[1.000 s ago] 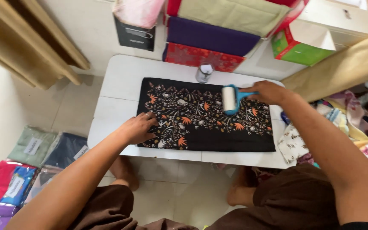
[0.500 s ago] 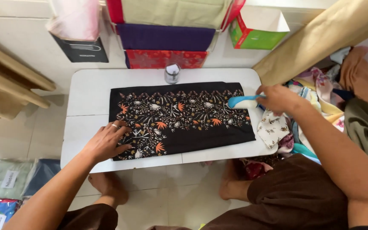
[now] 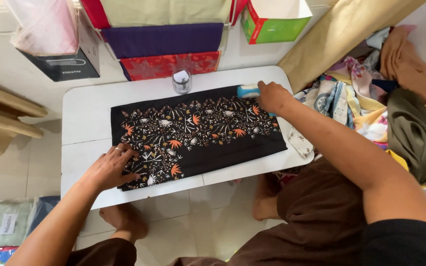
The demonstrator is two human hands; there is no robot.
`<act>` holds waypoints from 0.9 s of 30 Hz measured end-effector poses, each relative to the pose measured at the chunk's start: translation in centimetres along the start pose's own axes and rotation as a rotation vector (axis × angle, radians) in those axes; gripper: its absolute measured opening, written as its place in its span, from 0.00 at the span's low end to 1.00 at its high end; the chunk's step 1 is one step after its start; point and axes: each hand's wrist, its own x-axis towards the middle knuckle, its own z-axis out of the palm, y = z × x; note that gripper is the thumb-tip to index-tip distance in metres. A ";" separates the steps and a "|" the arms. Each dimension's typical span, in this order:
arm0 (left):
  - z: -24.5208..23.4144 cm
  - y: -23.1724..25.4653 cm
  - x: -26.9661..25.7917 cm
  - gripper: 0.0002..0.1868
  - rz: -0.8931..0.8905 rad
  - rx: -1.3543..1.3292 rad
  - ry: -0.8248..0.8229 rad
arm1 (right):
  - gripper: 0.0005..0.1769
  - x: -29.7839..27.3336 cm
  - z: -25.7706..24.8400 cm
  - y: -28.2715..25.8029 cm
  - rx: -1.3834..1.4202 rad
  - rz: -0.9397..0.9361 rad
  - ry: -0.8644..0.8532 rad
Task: A person unfolds a patterned scarf, folds it into a smaller rectangle, and uses a lint roller to clean both sides of the fabric.
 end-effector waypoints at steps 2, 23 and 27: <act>0.1 -0.2 0.0 0.36 0.001 -0.020 0.010 | 0.21 -1.7 -0.7 -0.4 0.023 0.054 -0.210; 0.2 0.1 -1.7 0.42 -0.011 -0.028 0.026 | 0.23 -10.9 -3.9 0.2 0.034 -0.002 -0.670; 0.6 -0.3 -1.8 0.44 -0.017 -0.059 0.029 | 0.24 -12.4 -7.2 0.0 -0.077 -0.137 -0.648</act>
